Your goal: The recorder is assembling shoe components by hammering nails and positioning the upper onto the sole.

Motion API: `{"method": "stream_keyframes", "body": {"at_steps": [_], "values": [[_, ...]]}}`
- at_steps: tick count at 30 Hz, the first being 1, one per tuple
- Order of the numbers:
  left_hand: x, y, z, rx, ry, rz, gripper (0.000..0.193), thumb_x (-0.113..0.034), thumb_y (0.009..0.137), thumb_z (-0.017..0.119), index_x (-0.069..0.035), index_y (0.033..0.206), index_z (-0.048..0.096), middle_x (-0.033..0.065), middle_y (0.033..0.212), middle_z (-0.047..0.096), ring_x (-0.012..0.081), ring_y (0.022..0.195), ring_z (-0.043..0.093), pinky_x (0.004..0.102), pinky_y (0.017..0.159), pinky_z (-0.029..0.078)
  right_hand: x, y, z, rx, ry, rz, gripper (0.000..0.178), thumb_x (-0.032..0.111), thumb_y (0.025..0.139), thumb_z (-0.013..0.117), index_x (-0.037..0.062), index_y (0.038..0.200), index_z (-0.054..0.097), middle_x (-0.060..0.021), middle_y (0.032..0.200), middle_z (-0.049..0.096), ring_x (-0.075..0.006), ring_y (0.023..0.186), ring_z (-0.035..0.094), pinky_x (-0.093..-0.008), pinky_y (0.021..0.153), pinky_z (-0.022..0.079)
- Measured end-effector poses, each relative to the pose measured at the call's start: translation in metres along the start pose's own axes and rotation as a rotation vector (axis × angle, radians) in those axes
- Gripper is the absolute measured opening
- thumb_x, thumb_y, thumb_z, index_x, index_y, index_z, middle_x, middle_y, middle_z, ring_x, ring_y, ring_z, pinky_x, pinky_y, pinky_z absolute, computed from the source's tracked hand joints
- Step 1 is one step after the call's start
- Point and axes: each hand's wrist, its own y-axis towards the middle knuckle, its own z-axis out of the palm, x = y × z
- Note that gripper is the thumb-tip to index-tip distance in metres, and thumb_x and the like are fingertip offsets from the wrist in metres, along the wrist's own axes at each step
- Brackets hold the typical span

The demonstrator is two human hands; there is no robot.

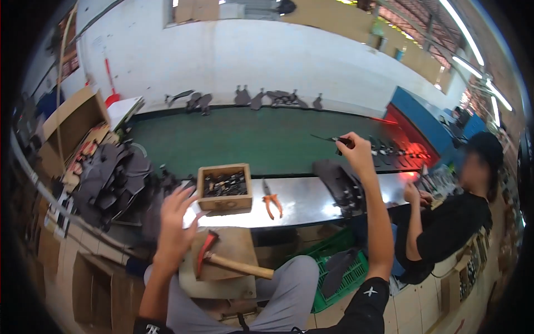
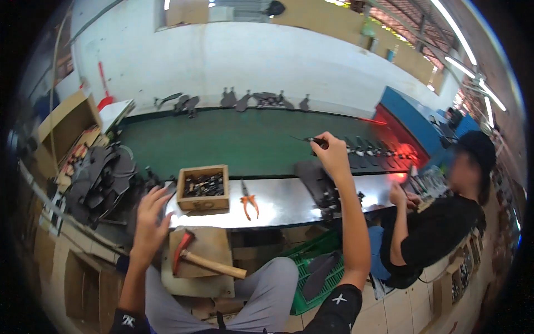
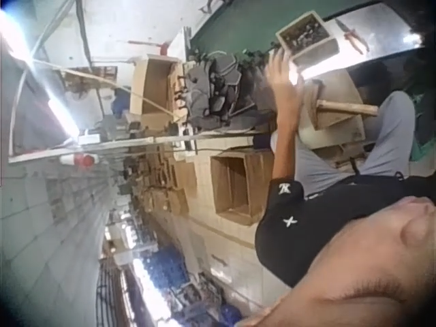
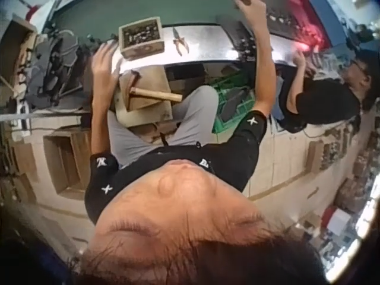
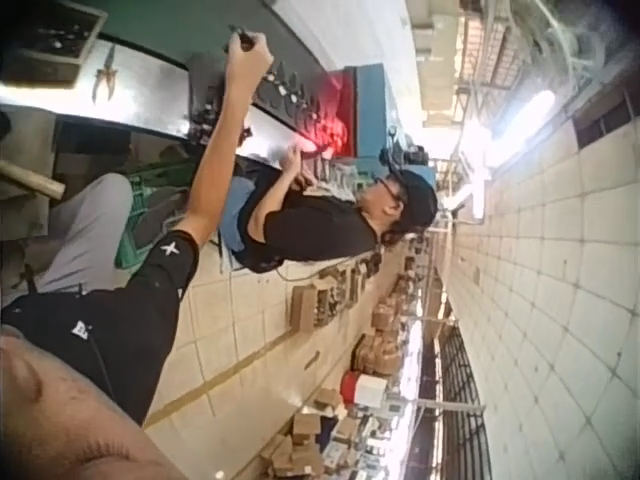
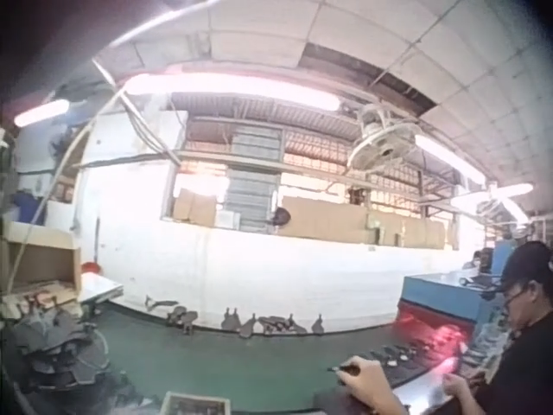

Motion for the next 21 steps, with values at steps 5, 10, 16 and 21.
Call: {"method": "stream_keyframes", "body": {"at_steps": [5,10,16,21], "values": [[-0.069,0.073,0.008,-0.126,-0.320,0.136,0.064,-0.016,0.078,0.078,-0.005,0.135,0.051,0.0208,0.130,0.058,0.0370,0.126,0.052,0.0417,0.106,0.041,0.185,0.005,-0.003,0.573,0.126,-0.155,0.023,0.019,0.087,0.073,-0.0022,0.094,0.069,0.0004,0.062,0.059,-0.0047,0.056,0.049,-0.0217,0.050,0.038],[-0.049,0.053,-0.026,0.362,-0.959,-0.109,0.062,-0.013,0.080,0.078,-0.007,0.134,0.049,0.0085,0.104,0.070,0.0142,0.086,0.067,0.0285,0.078,0.053,0.242,-0.048,0.043,0.835,0.844,0.011,0.034,0.015,0.103,0.043,0.0018,0.134,0.052,-0.0107,0.089,0.066,-0.0140,0.064,0.066,-0.0244,0.054,0.053],[-0.027,-0.055,-0.009,0.017,-0.957,-0.288,0.016,-0.011,0.090,0.070,-0.001,0.102,0.069,0.0084,0.107,0.064,0.0182,0.106,0.059,0.0315,0.096,0.044,0.208,-0.258,0.141,0.607,-0.066,-0.242,0.094,0.027,0.081,0.078,0.0041,0.151,0.020,-0.0289,0.153,0.022,-0.0506,0.117,0.051,-0.0462,0.091,0.051],[-0.037,-0.070,0.008,0.062,-0.957,-0.430,0.017,-0.014,0.092,0.068,-0.001,0.103,0.069,0.0093,0.106,0.061,0.0214,0.105,0.058,0.0315,0.094,0.044,0.188,-0.327,0.083,0.575,-0.214,0.173,0.054,0.005,0.073,0.074,0.0079,0.124,0.056,-0.0204,0.088,0.066,-0.0391,0.076,0.067,-0.0456,0.065,0.052]]}}
